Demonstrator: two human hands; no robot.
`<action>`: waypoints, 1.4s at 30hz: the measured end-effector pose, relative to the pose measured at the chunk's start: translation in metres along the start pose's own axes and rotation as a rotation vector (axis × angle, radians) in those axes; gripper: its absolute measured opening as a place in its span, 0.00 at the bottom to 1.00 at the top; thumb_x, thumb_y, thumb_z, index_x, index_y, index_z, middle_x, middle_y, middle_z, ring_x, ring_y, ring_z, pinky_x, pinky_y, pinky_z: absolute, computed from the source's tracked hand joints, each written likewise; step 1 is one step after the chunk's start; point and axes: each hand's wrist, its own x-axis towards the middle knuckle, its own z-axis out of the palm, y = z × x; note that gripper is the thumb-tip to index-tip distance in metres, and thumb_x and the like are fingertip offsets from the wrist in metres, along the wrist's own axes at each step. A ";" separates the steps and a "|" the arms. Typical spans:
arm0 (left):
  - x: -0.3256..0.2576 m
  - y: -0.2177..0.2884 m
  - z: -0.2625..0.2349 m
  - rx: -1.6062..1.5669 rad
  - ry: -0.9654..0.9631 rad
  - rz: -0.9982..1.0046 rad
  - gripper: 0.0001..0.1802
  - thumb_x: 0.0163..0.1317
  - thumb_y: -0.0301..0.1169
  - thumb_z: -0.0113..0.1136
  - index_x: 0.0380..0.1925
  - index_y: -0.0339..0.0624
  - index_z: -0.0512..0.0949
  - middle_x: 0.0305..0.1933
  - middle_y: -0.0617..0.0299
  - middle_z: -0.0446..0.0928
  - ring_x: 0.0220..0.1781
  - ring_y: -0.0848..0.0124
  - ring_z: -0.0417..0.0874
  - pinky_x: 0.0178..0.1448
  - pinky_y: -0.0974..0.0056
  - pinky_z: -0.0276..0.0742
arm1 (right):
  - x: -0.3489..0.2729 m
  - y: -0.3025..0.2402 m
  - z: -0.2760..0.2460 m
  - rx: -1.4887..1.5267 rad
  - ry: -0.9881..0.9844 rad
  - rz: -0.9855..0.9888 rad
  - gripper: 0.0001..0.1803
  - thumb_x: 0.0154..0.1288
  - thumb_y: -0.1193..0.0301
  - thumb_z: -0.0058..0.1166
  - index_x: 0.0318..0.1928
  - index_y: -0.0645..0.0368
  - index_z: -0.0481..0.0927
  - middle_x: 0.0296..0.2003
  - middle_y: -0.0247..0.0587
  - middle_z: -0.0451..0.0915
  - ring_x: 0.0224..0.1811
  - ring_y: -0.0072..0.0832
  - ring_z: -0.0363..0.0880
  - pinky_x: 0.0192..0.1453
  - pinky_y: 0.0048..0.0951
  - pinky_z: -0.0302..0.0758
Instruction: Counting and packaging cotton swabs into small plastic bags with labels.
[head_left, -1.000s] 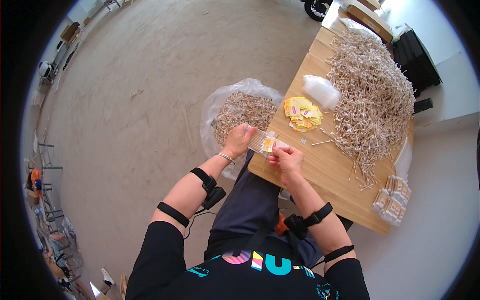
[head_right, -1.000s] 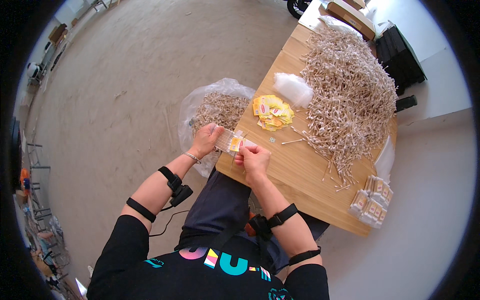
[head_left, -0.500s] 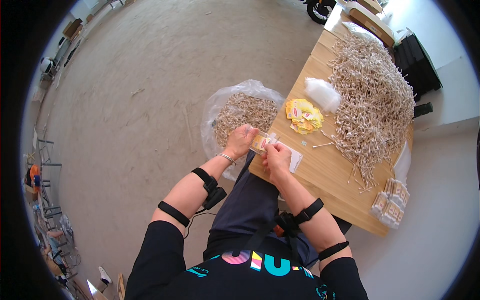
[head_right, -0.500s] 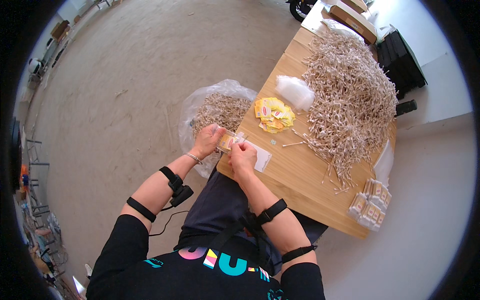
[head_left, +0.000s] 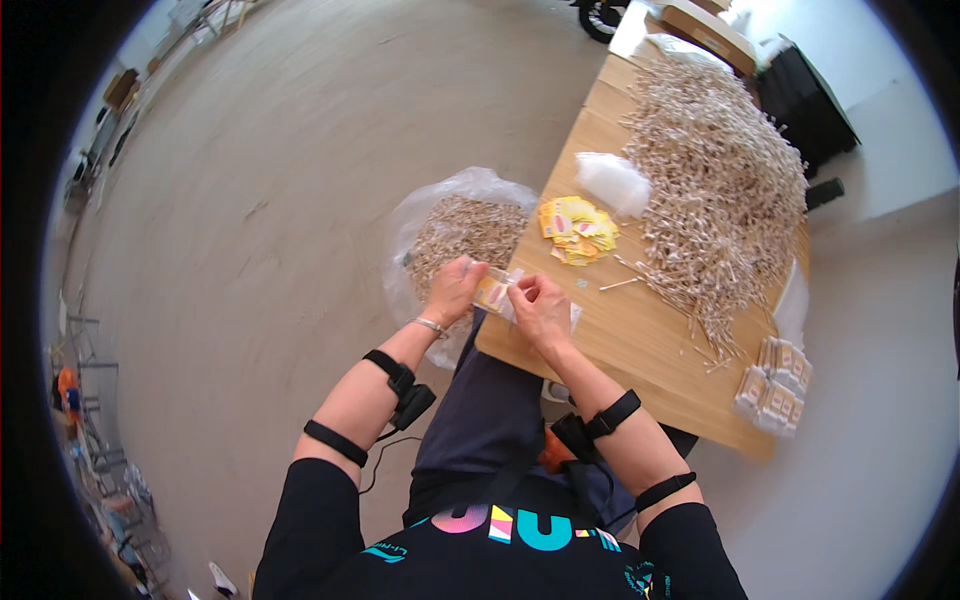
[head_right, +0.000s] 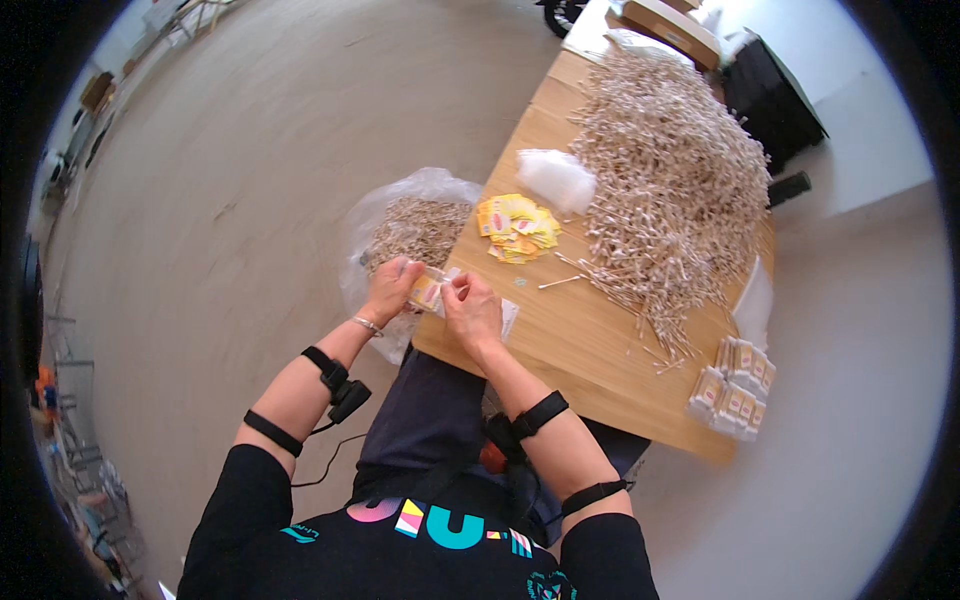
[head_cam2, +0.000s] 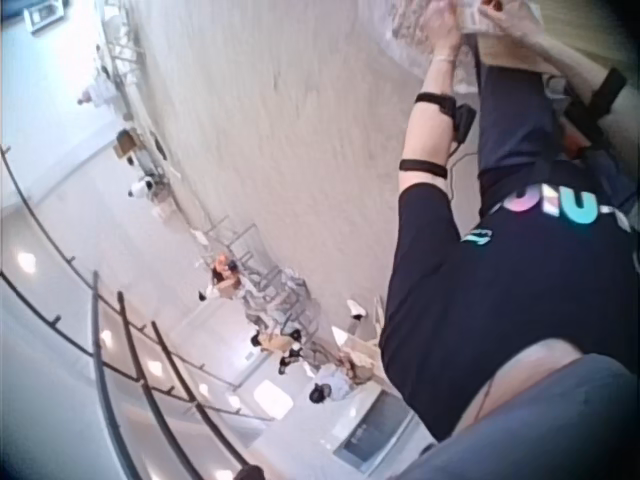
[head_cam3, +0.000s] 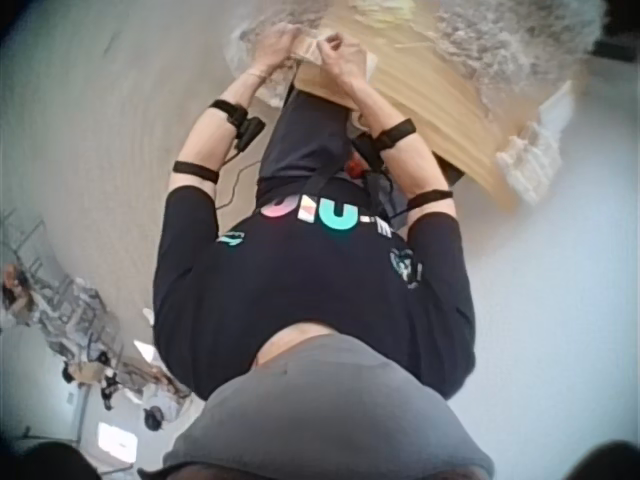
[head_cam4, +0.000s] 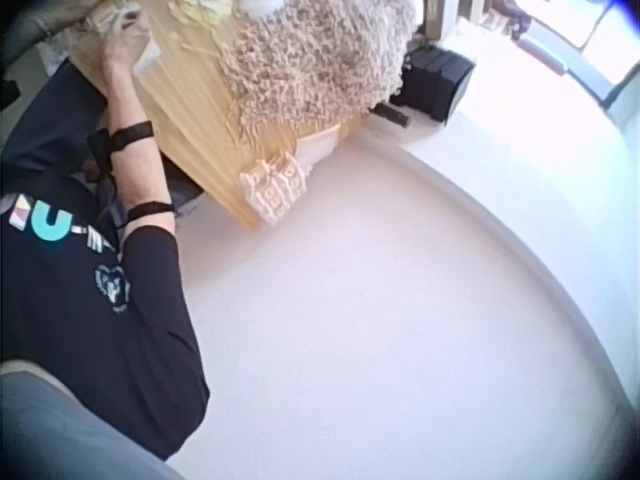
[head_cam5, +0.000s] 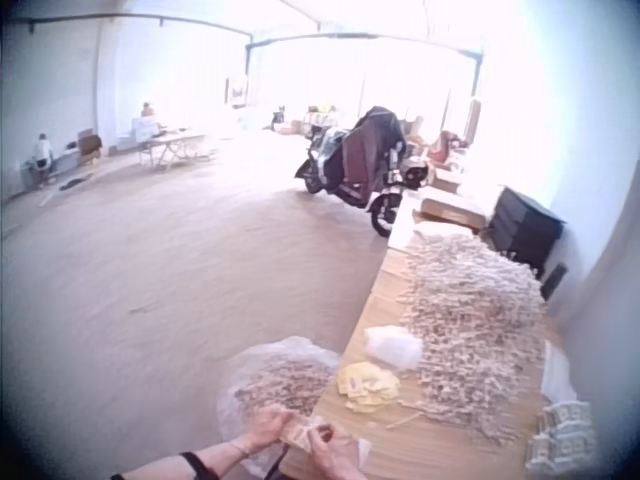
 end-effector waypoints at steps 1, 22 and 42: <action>0.001 -0.002 0.000 -0.003 0.003 0.045 0.19 0.64 0.43 0.54 0.23 0.37 0.73 0.18 0.57 0.73 0.18 0.68 0.76 0.25 0.61 0.71 | 0.003 0.006 -0.009 -0.080 0.064 -0.073 0.14 0.55 0.68 0.59 0.41 0.61 0.79 0.32 0.42 0.80 0.36 0.30 0.78 0.41 0.32 0.74; -0.037 0.101 0.099 0.554 -0.203 0.767 0.33 0.48 0.23 0.64 0.58 0.41 0.68 0.59 0.50 0.67 0.63 0.53 0.65 0.68 0.55 0.62 | -0.012 0.116 -0.112 -0.491 0.485 -0.525 0.17 0.56 0.74 0.54 0.49 0.54 0.79 0.52 0.36 0.74 0.58 0.39 0.66 0.61 0.38 0.67; -0.041 0.096 0.147 0.482 -0.161 0.670 0.04 0.55 0.28 0.62 0.30 0.42 0.80 0.33 0.57 0.76 0.42 0.59 0.76 0.50 0.56 0.69 | -0.006 0.152 -0.164 -0.477 0.667 -0.322 0.09 0.51 0.64 0.63 0.34 0.48 0.84 0.39 0.26 0.77 0.47 0.33 0.68 0.53 0.35 0.69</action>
